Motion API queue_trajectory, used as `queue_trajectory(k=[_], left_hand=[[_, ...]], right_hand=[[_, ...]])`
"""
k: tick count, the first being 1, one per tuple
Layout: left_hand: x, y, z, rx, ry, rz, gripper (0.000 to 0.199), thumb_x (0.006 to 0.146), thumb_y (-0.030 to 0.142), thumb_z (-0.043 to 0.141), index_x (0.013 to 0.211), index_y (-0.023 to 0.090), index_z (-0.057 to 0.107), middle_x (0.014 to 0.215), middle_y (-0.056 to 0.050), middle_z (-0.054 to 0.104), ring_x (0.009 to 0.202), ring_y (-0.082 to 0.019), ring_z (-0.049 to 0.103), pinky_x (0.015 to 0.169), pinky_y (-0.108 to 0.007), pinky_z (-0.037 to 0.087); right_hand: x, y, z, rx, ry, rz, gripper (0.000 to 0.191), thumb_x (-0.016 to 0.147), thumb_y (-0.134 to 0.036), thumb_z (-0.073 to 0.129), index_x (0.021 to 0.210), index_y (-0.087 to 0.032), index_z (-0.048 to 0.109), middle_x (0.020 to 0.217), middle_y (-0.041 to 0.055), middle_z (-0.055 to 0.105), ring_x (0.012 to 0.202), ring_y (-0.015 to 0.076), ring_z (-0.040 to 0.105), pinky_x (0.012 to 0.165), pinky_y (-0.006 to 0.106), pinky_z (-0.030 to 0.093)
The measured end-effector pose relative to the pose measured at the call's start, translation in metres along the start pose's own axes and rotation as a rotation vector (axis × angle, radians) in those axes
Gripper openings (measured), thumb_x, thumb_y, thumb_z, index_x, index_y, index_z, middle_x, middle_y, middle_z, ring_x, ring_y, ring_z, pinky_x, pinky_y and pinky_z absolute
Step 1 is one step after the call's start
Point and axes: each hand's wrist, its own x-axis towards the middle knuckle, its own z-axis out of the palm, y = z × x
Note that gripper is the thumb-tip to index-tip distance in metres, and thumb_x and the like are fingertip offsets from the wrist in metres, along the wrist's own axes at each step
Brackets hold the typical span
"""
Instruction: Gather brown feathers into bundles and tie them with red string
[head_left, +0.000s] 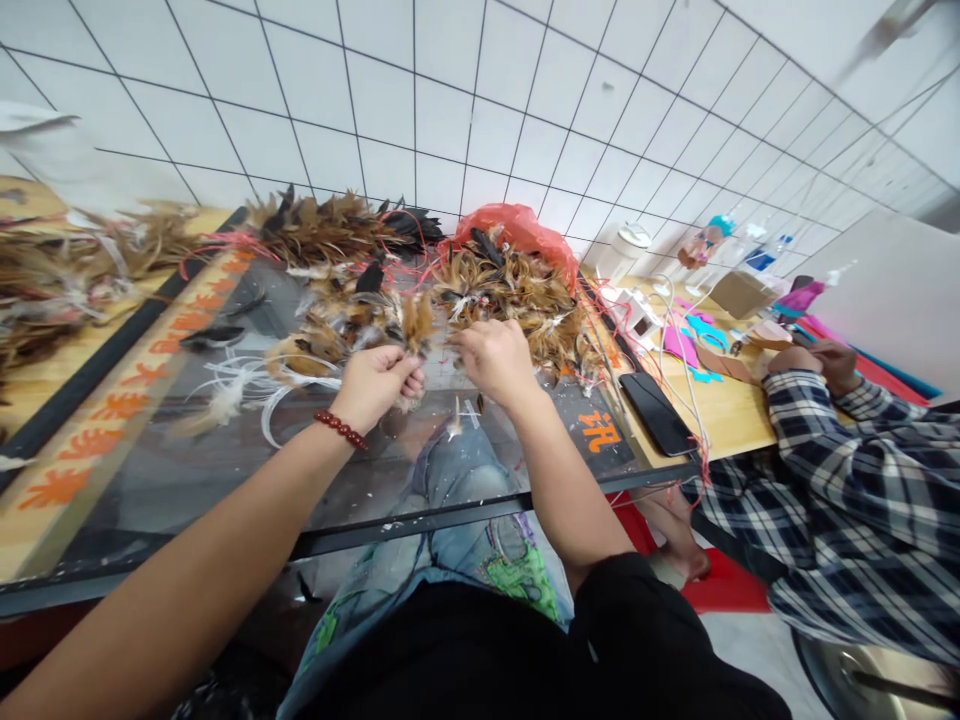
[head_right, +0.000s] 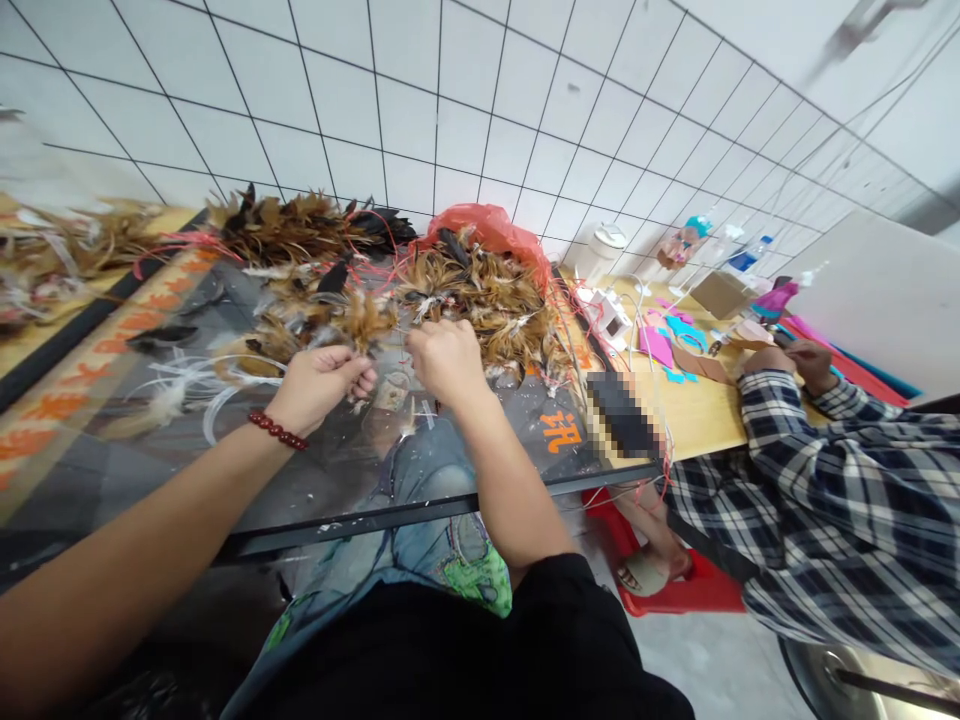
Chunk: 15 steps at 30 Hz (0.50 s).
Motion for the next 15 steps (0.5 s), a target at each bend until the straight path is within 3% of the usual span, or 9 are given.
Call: queue_trajectory(k=[2,4,8,11,15], left_hand=[[0.002,0.002,-0.003,-0.168,0.08,-0.02,0.016,0.075,0.012,0.067,0.059,0.011,0.064,0.053,-0.002,0.062,0.044,-0.009,0.054,0.047,-0.019,0.044],[0.004,0.005,-0.005,-0.32,0.128,-0.036,0.012,0.077,0.012,0.066,0.065,0.011,0.064,0.056,-0.001,0.062,0.046,-0.008,0.054,0.049,-0.019,0.045],[0.006,0.007,-0.008,-0.444,0.15,-0.043,0.008,0.079,0.011,0.066,0.071,0.01,0.064,0.059,-0.001,0.062,0.048,-0.007,0.053,0.05,-0.018,0.044],[0.006,0.006,-0.008,-0.451,0.155,-0.048,0.008,0.079,0.011,0.068,0.072,0.01,0.064,0.059,-0.002,0.062,0.048,-0.007,0.054,0.05,-0.018,0.044],[0.005,0.006,-0.007,-0.437,0.091,-0.093,0.011,0.082,0.009,0.064,0.07,0.009,0.064,0.059,-0.003,0.063,0.049,-0.008,0.055,0.05,-0.018,0.045]], right_hand=[[-0.001,0.009,-0.005,0.071,0.016,0.087,0.021,0.093,-0.023,0.053,0.096,-0.02,0.074,0.094,0.0065,0.073,0.091,0.0207,0.062,0.079,0.032,0.035],[-0.002,0.015,-0.009,0.225,-0.053,0.081,0.015,0.089,-0.02,0.06,0.092,-0.02,0.074,0.091,0.0042,0.073,0.088,0.0177,0.063,0.078,0.028,0.038],[-0.004,0.015,-0.008,0.559,-0.445,-0.172,0.017,0.072,-0.011,0.077,0.088,-0.019,0.077,0.086,-0.0004,0.07,0.081,0.0117,0.061,0.075,0.021,0.042],[-0.005,0.008,0.001,0.488,-0.604,-0.217,0.021,0.064,-0.011,0.083,0.081,-0.022,0.078,0.078,-0.002,0.067,0.078,0.0126,0.058,0.074,0.022,0.041],[-0.005,0.001,0.006,0.331,-0.587,-0.218,0.013,0.07,-0.009,0.074,0.069,-0.021,0.074,0.077,-0.0001,0.066,0.085,0.016,0.057,0.08,0.026,0.04]])
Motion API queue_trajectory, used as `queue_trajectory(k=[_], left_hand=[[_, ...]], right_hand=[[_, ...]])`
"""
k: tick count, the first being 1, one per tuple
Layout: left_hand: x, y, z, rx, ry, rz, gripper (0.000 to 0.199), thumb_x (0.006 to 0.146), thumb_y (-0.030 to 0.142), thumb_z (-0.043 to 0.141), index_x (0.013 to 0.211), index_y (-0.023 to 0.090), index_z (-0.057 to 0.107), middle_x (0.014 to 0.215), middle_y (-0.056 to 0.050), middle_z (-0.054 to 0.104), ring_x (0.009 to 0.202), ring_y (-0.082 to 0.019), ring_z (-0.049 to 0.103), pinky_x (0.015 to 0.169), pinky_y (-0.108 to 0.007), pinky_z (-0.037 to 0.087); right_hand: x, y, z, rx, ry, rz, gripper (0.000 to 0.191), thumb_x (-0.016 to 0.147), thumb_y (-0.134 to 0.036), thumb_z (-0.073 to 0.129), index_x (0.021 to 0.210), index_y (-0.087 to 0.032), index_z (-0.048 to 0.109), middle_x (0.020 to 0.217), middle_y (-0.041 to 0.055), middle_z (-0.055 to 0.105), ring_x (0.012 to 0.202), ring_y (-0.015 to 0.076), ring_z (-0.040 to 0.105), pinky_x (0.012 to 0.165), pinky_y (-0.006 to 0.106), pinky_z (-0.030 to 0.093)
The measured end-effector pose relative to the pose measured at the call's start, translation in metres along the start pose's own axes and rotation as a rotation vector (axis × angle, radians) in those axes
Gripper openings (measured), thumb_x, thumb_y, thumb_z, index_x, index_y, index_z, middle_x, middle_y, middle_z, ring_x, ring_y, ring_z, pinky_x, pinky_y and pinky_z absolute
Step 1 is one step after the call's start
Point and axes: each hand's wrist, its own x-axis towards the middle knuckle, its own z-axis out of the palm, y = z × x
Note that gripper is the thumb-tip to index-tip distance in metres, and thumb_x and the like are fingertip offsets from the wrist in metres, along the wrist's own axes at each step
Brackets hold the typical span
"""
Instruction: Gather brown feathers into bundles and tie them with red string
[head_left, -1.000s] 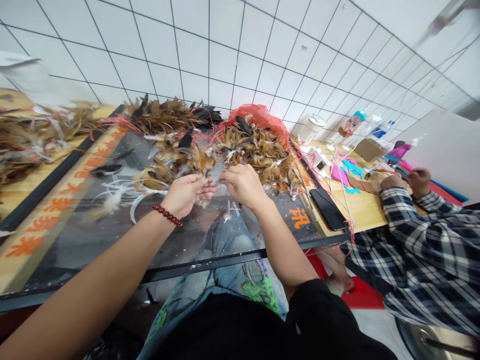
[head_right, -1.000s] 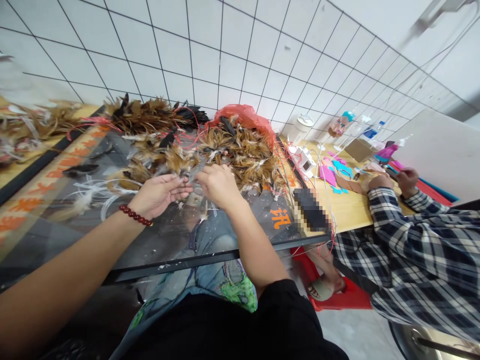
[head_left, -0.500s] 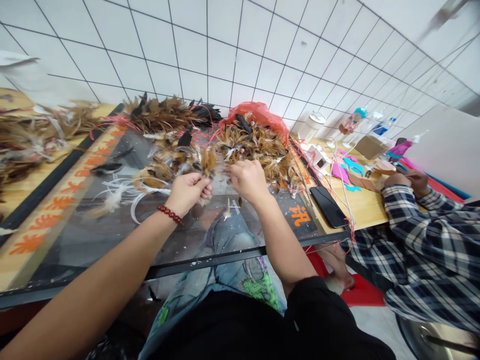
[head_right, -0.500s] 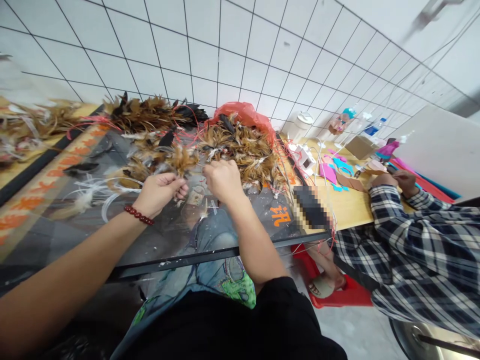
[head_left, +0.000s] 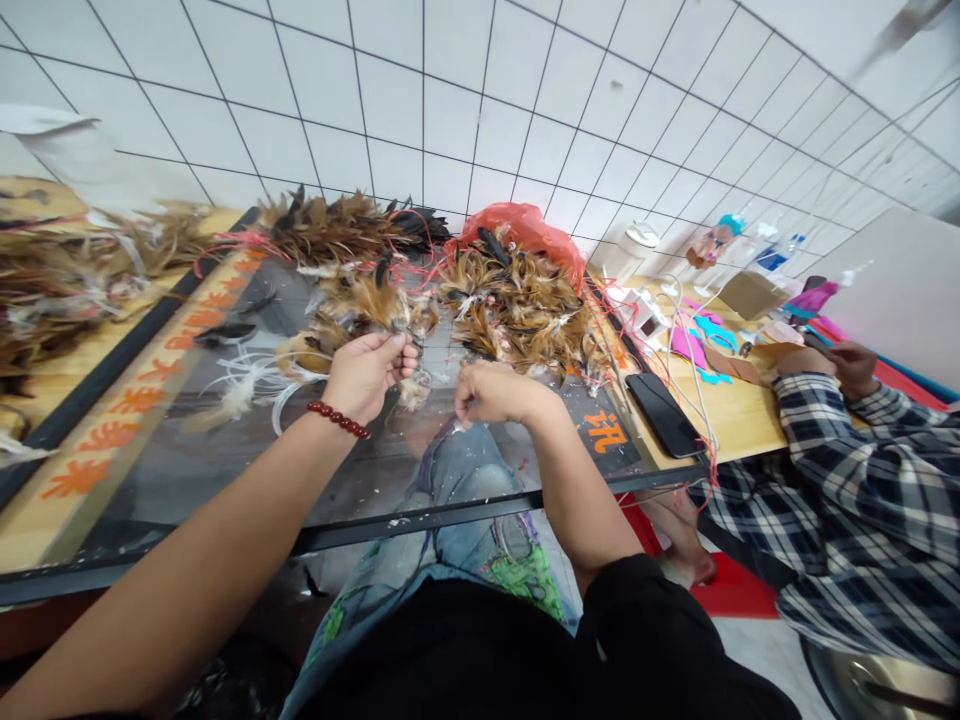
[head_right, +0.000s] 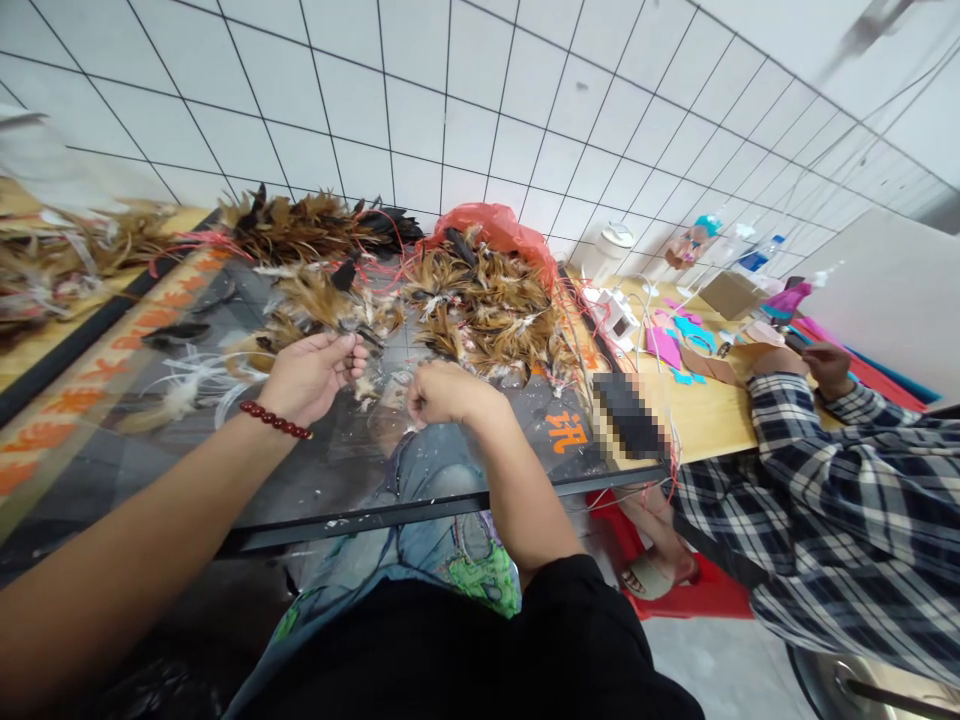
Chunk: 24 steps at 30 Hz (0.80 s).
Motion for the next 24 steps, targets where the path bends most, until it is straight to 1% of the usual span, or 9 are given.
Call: queue_trajectory(k=[2,5,7,10,13,17,20,22,24], left_hand=[[-0.002,-0.001,0.001,0.048,-0.066,-0.053,0.013,0.082,0.009,0.064,0.069,0.008,0.065,0.06,-0.006,0.065,0.049,-0.009,0.057,0.05,-0.019,0.047],[-0.005,-0.003,0.003,0.115,-0.136,-0.121,0.012,0.079,0.009,0.068,0.067,0.007,0.065,0.062,-0.008,0.067,0.05,-0.012,0.061,0.051,-0.022,0.051],[-0.007,-0.004,0.004,0.138,-0.159,-0.138,0.011,0.078,0.009,0.069,0.067,0.007,0.066,0.063,-0.01,0.069,0.053,-0.014,0.065,0.052,-0.023,0.052],[-0.009,-0.005,0.004,0.16,-0.181,-0.134,0.011,0.078,0.011,0.071,0.068,0.006,0.068,0.065,-0.013,0.07,0.056,-0.016,0.067,0.052,-0.023,0.053],[-0.01,-0.005,0.005,0.18,-0.207,-0.131,0.012,0.074,0.013,0.076,0.067,0.006,0.069,0.067,-0.014,0.071,0.056,-0.016,0.067,0.052,-0.023,0.053],[-0.009,-0.006,0.004,0.247,-0.242,-0.113,0.014,0.07,0.013,0.079,0.061,0.008,0.069,0.061,-0.012,0.07,0.05,-0.014,0.064,0.052,-0.022,0.053],[-0.006,-0.009,0.001,0.317,-0.292,-0.094,0.018,0.067,0.014,0.08,0.055,0.011,0.067,0.053,-0.008,0.066,0.044,-0.012,0.059,0.045,-0.019,0.048],[-0.004,-0.011,0.0,0.364,-0.297,-0.07,0.02,0.067,0.013,0.079,0.052,0.013,0.065,0.048,-0.005,0.062,0.04,-0.011,0.054,0.04,-0.018,0.043],[-0.003,-0.011,-0.001,0.39,-0.254,-0.034,0.023,0.068,0.013,0.077,0.05,0.014,0.063,0.044,-0.004,0.058,0.037,-0.009,0.05,0.038,-0.017,0.039]], right_hand=[[-0.001,-0.003,-0.002,-0.023,0.127,-0.017,0.015,0.077,-0.007,0.063,0.077,-0.019,0.073,0.085,0.0022,0.067,0.089,0.017,0.057,0.081,0.026,0.039],[-0.003,-0.008,-0.007,-0.036,0.368,0.022,0.02,0.085,-0.009,0.051,0.091,-0.017,0.068,0.088,0.0035,0.067,0.086,0.0172,0.057,0.077,0.026,0.039],[-0.003,-0.01,-0.008,-0.074,0.44,0.036,0.02,0.088,-0.011,0.048,0.092,-0.018,0.067,0.087,0.0037,0.067,0.085,0.0178,0.057,0.077,0.027,0.038],[-0.001,-0.01,-0.006,-0.164,0.453,0.024,0.02,0.09,-0.013,0.048,0.091,-0.018,0.067,0.091,0.005,0.068,0.089,0.0191,0.057,0.082,0.029,0.037],[0.0,-0.009,-0.004,-0.22,0.47,0.014,0.019,0.093,-0.017,0.049,0.093,-0.018,0.067,0.092,0.006,0.069,0.091,0.0202,0.057,0.083,0.03,0.037],[0.003,-0.009,-0.001,-0.252,0.473,-0.013,0.02,0.094,-0.02,0.048,0.093,-0.018,0.068,0.092,0.0072,0.068,0.092,0.0206,0.057,0.083,0.03,0.037],[0.005,-0.01,-0.001,-0.246,0.45,-0.014,0.022,0.095,-0.02,0.047,0.094,-0.018,0.069,0.092,0.0078,0.069,0.093,0.0207,0.058,0.084,0.03,0.037],[0.004,-0.006,-0.002,-0.242,0.471,0.017,0.022,0.095,-0.021,0.047,0.097,-0.019,0.069,0.094,0.0078,0.069,0.095,0.021,0.058,0.086,0.031,0.038],[0.001,0.001,-0.007,-0.239,0.561,0.133,0.023,0.096,-0.023,0.047,0.1,-0.02,0.07,0.096,0.0082,0.07,0.097,0.0219,0.059,0.087,0.031,0.039]])
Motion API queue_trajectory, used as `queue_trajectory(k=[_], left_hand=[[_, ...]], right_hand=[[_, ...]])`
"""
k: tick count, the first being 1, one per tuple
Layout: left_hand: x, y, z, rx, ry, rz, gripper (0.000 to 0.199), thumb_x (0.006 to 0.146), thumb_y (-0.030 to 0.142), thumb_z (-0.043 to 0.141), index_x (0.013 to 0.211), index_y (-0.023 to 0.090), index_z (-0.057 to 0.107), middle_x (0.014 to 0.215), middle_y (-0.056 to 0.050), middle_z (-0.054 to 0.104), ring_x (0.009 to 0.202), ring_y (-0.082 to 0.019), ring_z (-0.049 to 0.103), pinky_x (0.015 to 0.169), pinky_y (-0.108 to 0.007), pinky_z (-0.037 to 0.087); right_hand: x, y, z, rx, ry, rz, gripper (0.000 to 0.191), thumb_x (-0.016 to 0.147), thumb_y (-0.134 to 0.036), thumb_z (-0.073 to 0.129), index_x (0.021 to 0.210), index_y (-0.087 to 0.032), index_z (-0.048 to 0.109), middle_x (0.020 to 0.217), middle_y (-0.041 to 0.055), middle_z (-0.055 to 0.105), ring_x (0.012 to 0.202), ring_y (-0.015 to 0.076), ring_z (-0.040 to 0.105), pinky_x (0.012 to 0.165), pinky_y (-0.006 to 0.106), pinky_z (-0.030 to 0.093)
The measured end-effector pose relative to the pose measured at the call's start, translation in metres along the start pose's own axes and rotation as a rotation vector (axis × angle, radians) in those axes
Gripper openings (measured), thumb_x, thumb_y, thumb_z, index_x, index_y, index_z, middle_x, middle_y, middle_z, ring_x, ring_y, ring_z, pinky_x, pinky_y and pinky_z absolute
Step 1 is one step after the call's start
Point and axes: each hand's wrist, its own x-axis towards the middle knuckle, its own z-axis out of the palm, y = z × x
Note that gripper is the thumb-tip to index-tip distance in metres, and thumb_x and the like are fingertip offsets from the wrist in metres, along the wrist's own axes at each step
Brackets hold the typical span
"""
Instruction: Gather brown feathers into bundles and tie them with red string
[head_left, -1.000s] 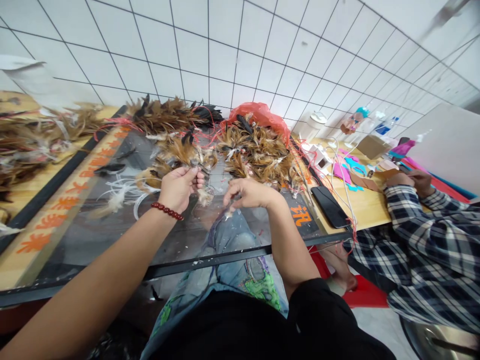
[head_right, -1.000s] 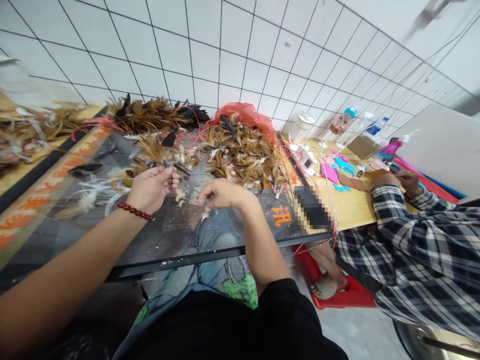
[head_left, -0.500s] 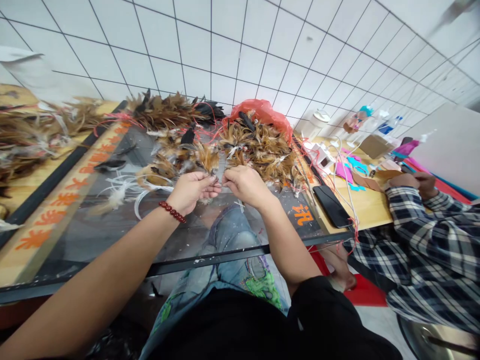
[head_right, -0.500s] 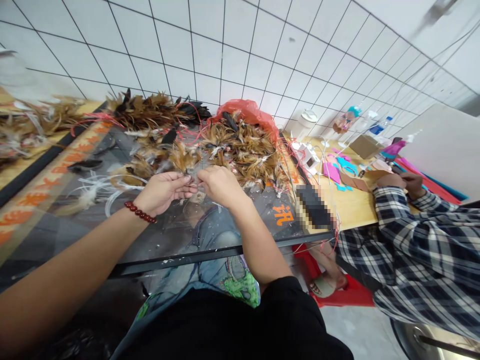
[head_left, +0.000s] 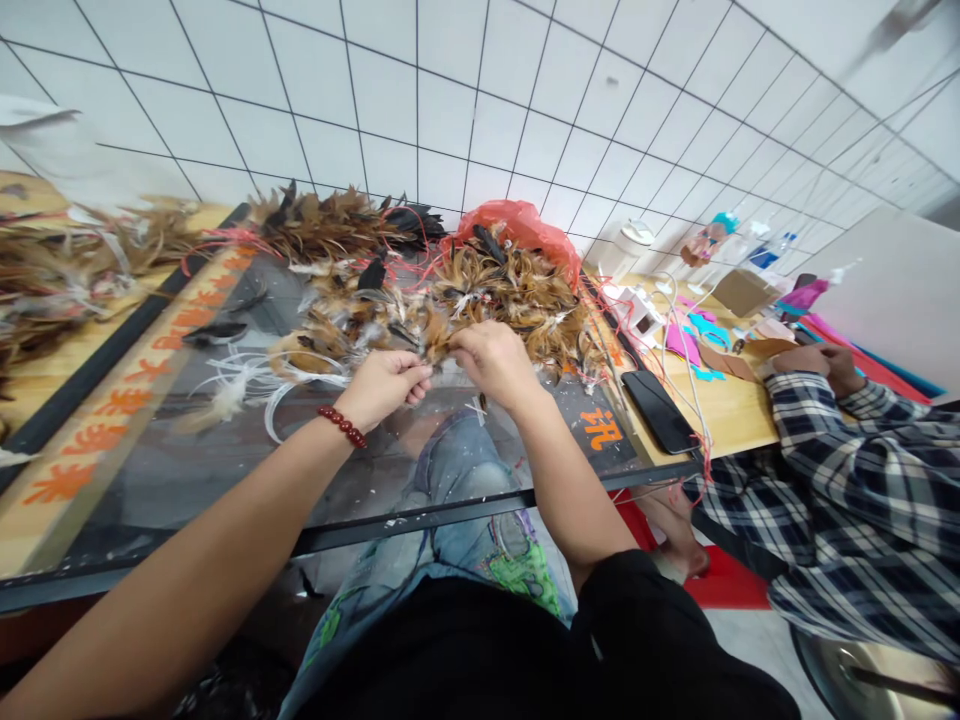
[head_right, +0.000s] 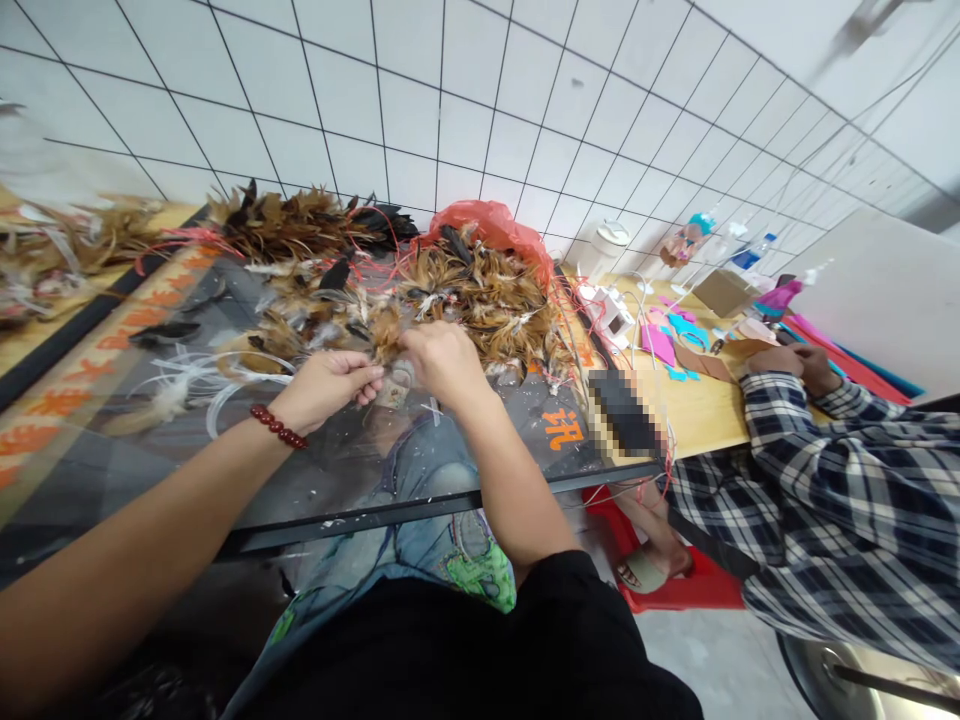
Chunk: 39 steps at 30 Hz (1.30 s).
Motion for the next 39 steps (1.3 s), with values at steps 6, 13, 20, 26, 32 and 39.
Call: queue_trajectory(k=[6,13,20,26,32,39], left_hand=[[0.0,0.007,0.0,-0.171,0.151,0.038,0.017,0.074,0.013,0.071,0.058,0.012,0.064,0.054,-0.004,0.062,0.045,-0.009,0.053,0.044,-0.018,0.044],[-0.001,0.012,-0.001,-0.297,0.212,0.055,0.013,0.076,0.013,0.071,0.065,0.011,0.064,0.058,-0.004,0.061,0.049,-0.008,0.052,0.048,-0.019,0.043],[0.001,0.014,-0.004,-0.441,0.244,-0.007,0.011,0.08,0.007,0.063,0.069,0.01,0.063,0.058,-0.002,0.059,0.048,-0.007,0.051,0.047,-0.017,0.041],[0.002,0.015,-0.005,-0.476,0.234,-0.045,0.017,0.085,0.004,0.056,0.071,0.009,0.062,0.059,-0.002,0.058,0.048,-0.006,0.051,0.046,-0.015,0.04],[0.002,0.013,-0.007,-0.519,0.132,-0.15,0.018,0.087,0.003,0.054,0.073,0.009,0.063,0.067,-0.007,0.066,0.056,-0.009,0.06,0.054,-0.018,0.051],[-0.001,0.011,-0.006,-0.475,-0.063,-0.263,0.016,0.088,0.003,0.055,0.078,0.009,0.065,0.076,-0.011,0.072,0.073,-0.015,0.072,0.069,-0.022,0.06]], right_hand=[[-0.006,0.03,-0.007,-0.086,0.118,0.471,0.02,0.093,-0.031,0.052,0.093,-0.023,0.071,0.098,0.0072,0.071,0.094,0.0242,0.063,0.08,0.033,0.043],[-0.006,0.036,0.002,-0.114,-0.076,0.613,0.016,0.088,-0.029,0.057,0.091,-0.023,0.072,0.093,0.0114,0.072,0.088,0.0273,0.066,0.075,0.037,0.046],[-0.004,0.036,0.009,-0.023,-0.02,0.232,0.027,0.085,-0.015,0.054,0.104,-0.024,0.071,0.105,0.007,0.067,0.102,0.0222,0.06,0.087,0.032,0.045],[0.005,0.023,0.032,0.018,-0.138,0.107,0.022,0.09,-0.019,0.054,0.103,-0.022,0.072,0.108,0.0082,0.062,0.104,0.0221,0.057,0.089,0.034,0.044],[0.013,0.015,0.032,0.912,0.161,0.506,0.011,0.089,-0.025,0.056,0.084,-0.018,0.062,0.069,-0.0021,0.062,0.065,0.011,0.059,0.066,0.023,0.049],[0.016,-0.015,0.045,1.353,0.207,0.411,0.019,0.069,-0.028,0.076,0.077,-0.017,0.062,0.065,-0.0044,0.063,0.057,0.0086,0.058,0.062,0.021,0.052]])
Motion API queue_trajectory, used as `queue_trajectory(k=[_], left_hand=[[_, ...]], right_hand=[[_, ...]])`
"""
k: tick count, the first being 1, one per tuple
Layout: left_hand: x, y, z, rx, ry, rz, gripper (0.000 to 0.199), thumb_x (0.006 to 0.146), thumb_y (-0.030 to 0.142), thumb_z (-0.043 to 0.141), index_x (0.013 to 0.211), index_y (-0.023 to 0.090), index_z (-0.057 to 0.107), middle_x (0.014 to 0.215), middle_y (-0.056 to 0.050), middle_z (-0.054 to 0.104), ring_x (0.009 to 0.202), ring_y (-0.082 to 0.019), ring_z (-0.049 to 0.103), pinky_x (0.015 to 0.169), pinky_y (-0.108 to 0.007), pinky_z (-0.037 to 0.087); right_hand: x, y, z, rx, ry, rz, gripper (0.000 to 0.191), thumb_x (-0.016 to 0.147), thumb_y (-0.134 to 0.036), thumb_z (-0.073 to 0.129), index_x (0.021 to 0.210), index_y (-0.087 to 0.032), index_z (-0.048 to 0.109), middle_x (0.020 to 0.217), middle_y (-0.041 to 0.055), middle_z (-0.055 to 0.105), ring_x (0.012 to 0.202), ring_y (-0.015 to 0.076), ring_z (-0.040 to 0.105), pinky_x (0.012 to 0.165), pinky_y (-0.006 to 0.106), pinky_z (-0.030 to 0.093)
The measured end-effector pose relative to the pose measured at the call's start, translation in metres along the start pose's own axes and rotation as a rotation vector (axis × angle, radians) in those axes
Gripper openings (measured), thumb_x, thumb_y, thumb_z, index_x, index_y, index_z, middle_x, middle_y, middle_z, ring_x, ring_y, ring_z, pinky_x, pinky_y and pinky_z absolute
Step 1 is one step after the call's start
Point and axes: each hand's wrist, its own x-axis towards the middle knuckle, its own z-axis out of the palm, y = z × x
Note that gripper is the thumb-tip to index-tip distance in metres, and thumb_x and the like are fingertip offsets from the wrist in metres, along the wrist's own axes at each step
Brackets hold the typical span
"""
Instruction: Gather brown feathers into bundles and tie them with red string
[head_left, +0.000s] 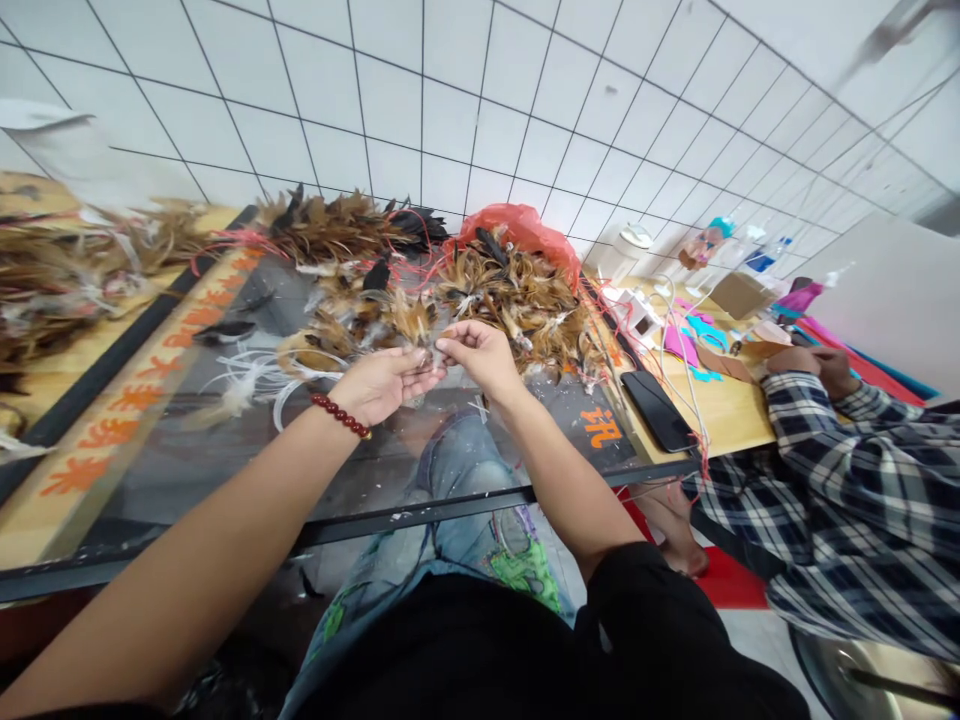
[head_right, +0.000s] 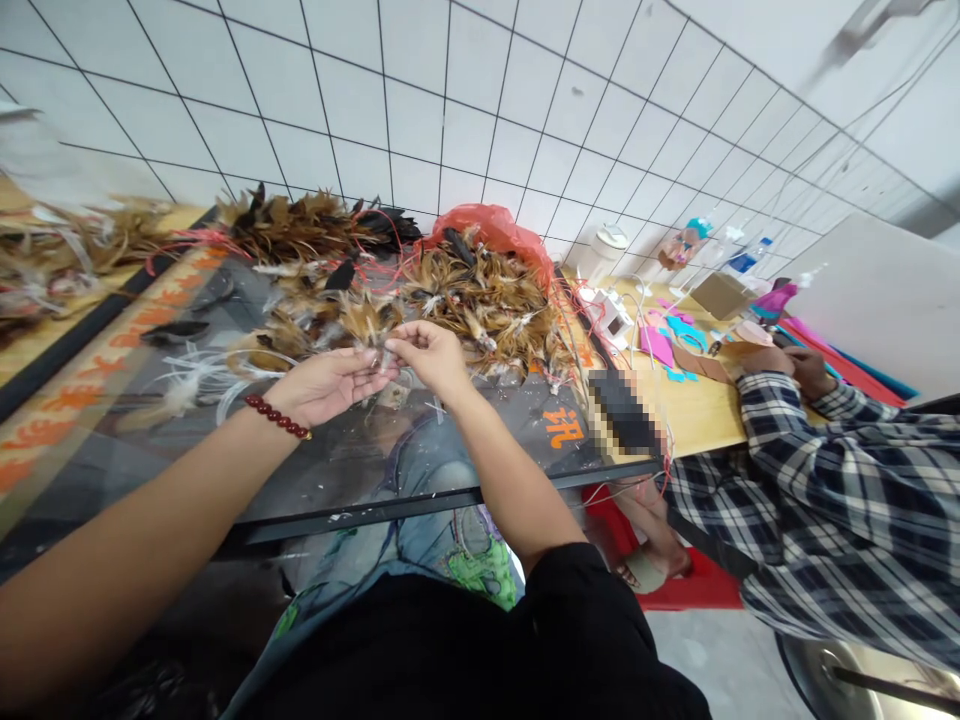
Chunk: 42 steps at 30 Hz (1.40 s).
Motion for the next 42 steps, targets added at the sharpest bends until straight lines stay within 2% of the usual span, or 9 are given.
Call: queue_trajectory(k=[6,15,19,22,26,32,35,39,42], left_hand=[[-0.002,0.002,0.003,0.013,-0.003,-0.075,0.021,0.091,0.002,0.05,0.076,0.01,0.064,0.07,-0.009,0.071,0.063,-0.012,0.07,0.053,-0.015,0.055],[-0.002,0.001,0.003,0.039,-0.032,-0.057,0.027,0.09,0.001,0.049,0.068,0.007,0.063,0.058,-0.005,0.062,0.047,-0.008,0.058,0.045,-0.014,0.05],[-0.002,0.001,0.002,0.049,-0.045,0.022,0.023,0.088,0.0,0.052,0.07,0.006,0.064,0.058,-0.004,0.059,0.044,-0.007,0.054,0.041,-0.015,0.044],[0.0,0.003,0.0,-0.037,-0.01,0.1,0.02,0.089,0.001,0.051,0.076,0.006,0.065,0.061,-0.002,0.058,0.048,-0.006,0.054,0.043,-0.014,0.045],[0.002,0.004,-0.002,-0.094,0.05,0.138,0.02,0.09,0.003,0.051,0.076,0.007,0.064,0.063,-0.001,0.057,0.049,-0.005,0.053,0.045,-0.013,0.044],[0.002,0.005,-0.001,-0.145,0.108,0.192,0.021,0.092,0.003,0.049,0.076,0.007,0.063,0.062,-0.001,0.057,0.048,-0.005,0.054,0.045,-0.013,0.044],[0.002,0.005,-0.001,-0.14,0.116,0.194,0.021,0.092,0.004,0.049,0.076,0.008,0.062,0.061,-0.001,0.057,0.047,-0.005,0.053,0.045,-0.013,0.044],[0.003,0.005,-0.001,-0.133,0.149,0.2,0.022,0.092,0.004,0.049,0.075,0.008,0.062,0.06,0.0,0.057,0.047,-0.005,0.053,0.045,-0.013,0.044],[0.003,0.006,-0.001,-0.132,0.155,0.201,0.022,0.092,0.003,0.049,0.074,0.008,0.062,0.06,0.0,0.057,0.047,-0.005,0.053,0.044,-0.013,0.043]], right_hand=[[-0.006,0.002,0.005,-0.307,0.094,-0.268,0.01,0.078,-0.027,0.068,0.083,-0.019,0.066,0.081,-0.0003,0.069,0.073,0.0115,0.062,0.074,0.024,0.052],[-0.01,0.0,0.003,-0.593,-0.003,-0.618,0.016,0.082,-0.011,0.05,0.085,-0.018,0.064,0.088,0.0032,0.067,0.082,0.0125,0.061,0.08,0.024,0.049],[-0.002,-0.008,-0.016,-0.638,0.068,-0.516,0.018,0.084,-0.016,0.053,0.095,-0.017,0.066,0.092,0.0037,0.068,0.082,0.0129,0.063,0.079,0.024,0.05],[0.0,-0.022,-0.046,-0.812,0.155,-0.28,0.019,0.08,-0.016,0.059,0.096,-0.017,0.07,0.088,0.0031,0.07,0.079,0.0144,0.064,0.077,0.026,0.049],[-0.01,-0.039,-0.076,-1.068,-0.096,0.019,0.01,0.072,-0.013,0.067,0.077,-0.019,0.074,0.073,0.0009,0.07,0.073,0.0156,0.064,0.073,0.025,0.047],[-0.014,-0.039,-0.066,-1.359,0.069,0.106,0.019,0.082,-0.02,0.059,0.092,-0.023,0.076,0.093,0.0069,0.074,0.092,0.0238,0.067,0.077,0.031,0.047],[-0.009,-0.026,-0.059,-1.431,0.001,0.136,0.022,0.084,-0.021,0.058,0.1,-0.024,0.073,0.105,0.0103,0.071,0.097,0.0264,0.066,0.079,0.033,0.048],[0.0,-0.014,-0.061,-1.27,0.011,0.046,0.017,0.084,-0.014,0.052,0.086,-0.02,0.069,0.103,0.0084,0.069,0.098,0.0231,0.064,0.083,0.033,0.048],[0.005,-0.013,-0.063,-0.801,0.087,0.052,0.009,0.085,-0.015,0.053,0.081,-0.018,0.061,0.08,0.0023,0.066,0.078,0.0151,0.063,0.075,0.027,0.05]])
